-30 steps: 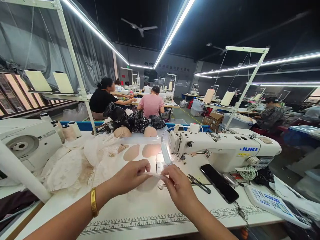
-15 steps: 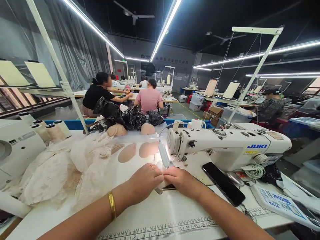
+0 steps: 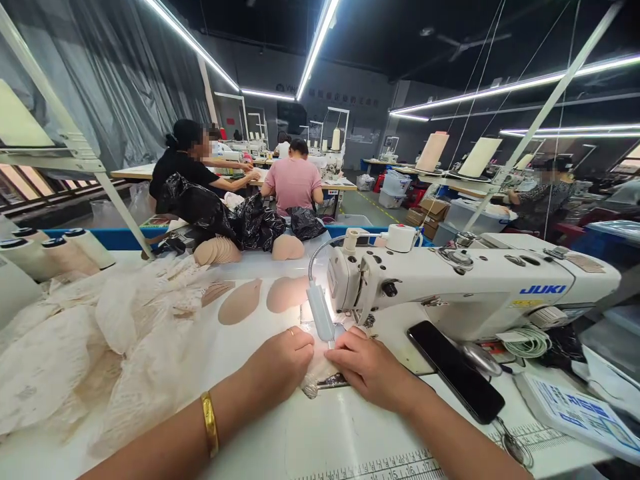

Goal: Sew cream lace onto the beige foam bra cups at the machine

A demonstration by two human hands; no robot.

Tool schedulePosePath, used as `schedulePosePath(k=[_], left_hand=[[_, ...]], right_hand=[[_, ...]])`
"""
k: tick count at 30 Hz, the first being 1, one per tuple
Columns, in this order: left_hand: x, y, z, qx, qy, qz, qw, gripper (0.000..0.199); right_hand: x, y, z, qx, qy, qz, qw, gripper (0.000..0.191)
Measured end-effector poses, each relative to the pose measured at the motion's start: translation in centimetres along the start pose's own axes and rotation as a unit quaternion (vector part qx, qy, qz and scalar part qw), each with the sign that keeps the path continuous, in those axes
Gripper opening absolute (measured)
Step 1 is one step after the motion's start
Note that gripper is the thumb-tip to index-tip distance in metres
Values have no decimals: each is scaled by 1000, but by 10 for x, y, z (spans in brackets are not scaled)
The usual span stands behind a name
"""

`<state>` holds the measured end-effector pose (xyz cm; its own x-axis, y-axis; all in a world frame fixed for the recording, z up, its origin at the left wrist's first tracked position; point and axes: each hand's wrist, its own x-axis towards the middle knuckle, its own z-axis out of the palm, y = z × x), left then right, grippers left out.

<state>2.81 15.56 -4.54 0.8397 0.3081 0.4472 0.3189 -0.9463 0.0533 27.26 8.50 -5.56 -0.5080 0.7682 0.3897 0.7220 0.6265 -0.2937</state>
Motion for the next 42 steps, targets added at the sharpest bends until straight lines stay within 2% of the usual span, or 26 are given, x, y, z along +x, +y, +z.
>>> schedulePosePath(k=[3,9,12,21,26,30,34,42], left_hand=[[0,2,2,24,5,-5,1000,27],[0,2,3,19,33,40,998,24],[-1,0,6,2,23,57,998,25],[-1,-1,8,-24,-16,18,999,23],[0,-1,8,-48,-6,22,999,23],[7,-7,9,-81,4,20,996,22],[20,-14,7,-79,-3,51,996,21],[38,-19,2,-105,42,72,991,24]], right_hand=[[0,0,1,-4,-2,2,1000,35],[0,-4,1,-17,-9,16,1000,37],[0,-4,1,-21,-13,20,1000,37],[0,-4,0,-11,-16,25,1000,38],[1,-7,-1,-9,-17,23,1000,38],[1,-6,2,-23,-3,27,999,33],[-1,-1,6,-48,15,35,998,28],[-2,3,10,-75,12,69,995,27]])
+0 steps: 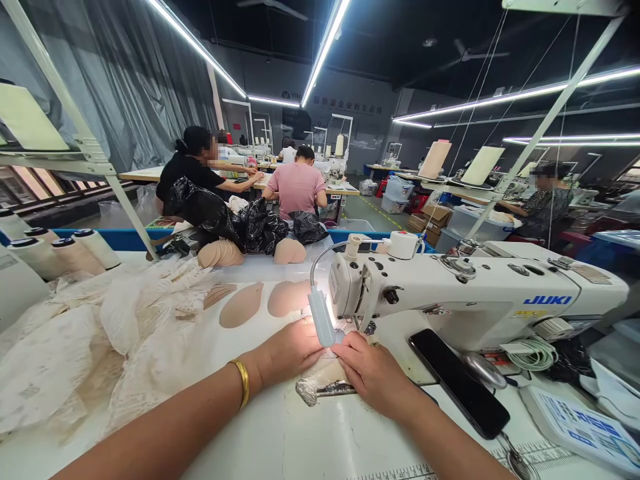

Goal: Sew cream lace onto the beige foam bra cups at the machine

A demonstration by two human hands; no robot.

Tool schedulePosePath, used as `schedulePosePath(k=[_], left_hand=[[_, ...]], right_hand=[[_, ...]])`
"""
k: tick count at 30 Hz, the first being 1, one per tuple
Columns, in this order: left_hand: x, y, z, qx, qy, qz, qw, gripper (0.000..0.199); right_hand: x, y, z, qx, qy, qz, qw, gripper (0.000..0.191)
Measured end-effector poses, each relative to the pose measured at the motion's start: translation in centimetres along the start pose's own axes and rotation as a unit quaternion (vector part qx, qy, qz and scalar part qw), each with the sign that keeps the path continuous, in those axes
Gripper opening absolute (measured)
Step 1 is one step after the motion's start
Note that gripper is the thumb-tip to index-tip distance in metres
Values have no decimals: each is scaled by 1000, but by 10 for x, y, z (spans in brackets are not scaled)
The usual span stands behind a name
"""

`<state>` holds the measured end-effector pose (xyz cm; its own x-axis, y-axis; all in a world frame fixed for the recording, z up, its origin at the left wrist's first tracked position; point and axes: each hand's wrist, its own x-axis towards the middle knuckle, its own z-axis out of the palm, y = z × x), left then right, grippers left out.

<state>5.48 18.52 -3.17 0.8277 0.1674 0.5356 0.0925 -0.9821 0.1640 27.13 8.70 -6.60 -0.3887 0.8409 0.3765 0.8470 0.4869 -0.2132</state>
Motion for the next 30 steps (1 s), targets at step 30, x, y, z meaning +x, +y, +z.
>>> schedulePosePath(k=[30], left_hand=[[0,0,-2,-69,-15,-37,997,32]], right_hand=[[-3,1,-4,38,-13,-12,999,33]])
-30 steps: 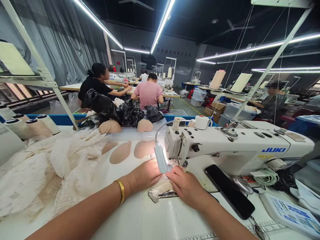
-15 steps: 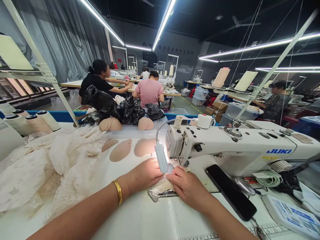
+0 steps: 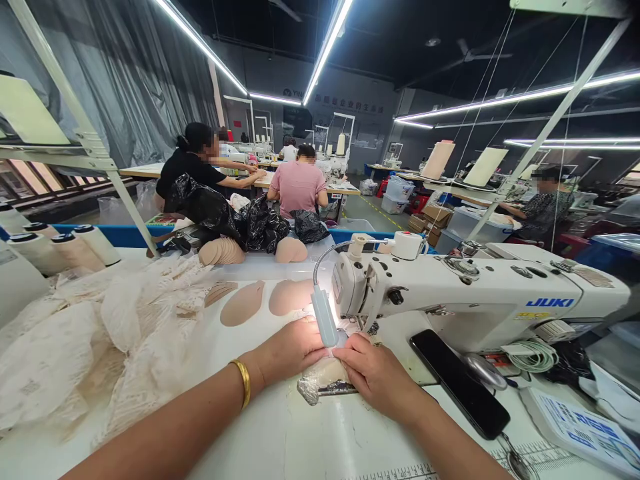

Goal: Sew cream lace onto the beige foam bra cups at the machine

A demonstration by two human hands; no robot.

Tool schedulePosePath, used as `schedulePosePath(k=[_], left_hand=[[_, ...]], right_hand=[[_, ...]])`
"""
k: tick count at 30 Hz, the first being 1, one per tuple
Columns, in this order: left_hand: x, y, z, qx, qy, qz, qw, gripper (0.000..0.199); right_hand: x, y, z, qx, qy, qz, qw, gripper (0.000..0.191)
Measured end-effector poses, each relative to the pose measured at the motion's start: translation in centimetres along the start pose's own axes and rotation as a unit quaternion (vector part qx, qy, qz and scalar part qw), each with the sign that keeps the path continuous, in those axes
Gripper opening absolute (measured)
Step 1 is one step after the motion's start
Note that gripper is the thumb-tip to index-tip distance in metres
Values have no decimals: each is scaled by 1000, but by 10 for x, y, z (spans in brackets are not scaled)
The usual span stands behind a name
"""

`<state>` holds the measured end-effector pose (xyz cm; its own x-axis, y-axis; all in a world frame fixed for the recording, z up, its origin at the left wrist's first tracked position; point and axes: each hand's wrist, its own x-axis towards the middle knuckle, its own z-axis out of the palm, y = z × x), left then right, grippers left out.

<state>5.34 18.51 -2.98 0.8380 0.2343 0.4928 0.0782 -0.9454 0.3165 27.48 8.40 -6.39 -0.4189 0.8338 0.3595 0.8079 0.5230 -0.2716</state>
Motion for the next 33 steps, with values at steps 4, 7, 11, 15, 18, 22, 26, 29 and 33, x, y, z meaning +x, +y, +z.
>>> schedulePosePath(k=[4,7,11,15,18,22,26,29,33], left_hand=[[-2,-2,2,1,5,-2,1000,33],[-3,-3,3,3,4,-4,1000,33],[-2,-4,3,5,-3,-5,1000,30],[1,-5,0,13,-8,-10,1000,28],[2,-5,-2,31,-13,-21,999,27],[2,-5,-4,76,-27,-34,996,23],[0,-7,-5,106,-50,-53,992,22],[-2,-10,-8,102,-61,-61,991,20],[-19,8,-18,89,-45,-87,991,25]], right_hand=[[0,0,-1,-2,-1,1,1000,33],[0,-1,-1,-1,2,0,1000,33],[0,-2,0,-1,1,-4,1000,33],[1,-2,0,-2,5,0,1000,34],[1,-2,1,-6,7,9,1000,32],[0,1,4,-15,16,10,1000,29],[0,3,5,-2,27,10,1000,27],[1,-1,2,47,33,31,998,24],[7,-23,-5,241,2,163,957,17]])
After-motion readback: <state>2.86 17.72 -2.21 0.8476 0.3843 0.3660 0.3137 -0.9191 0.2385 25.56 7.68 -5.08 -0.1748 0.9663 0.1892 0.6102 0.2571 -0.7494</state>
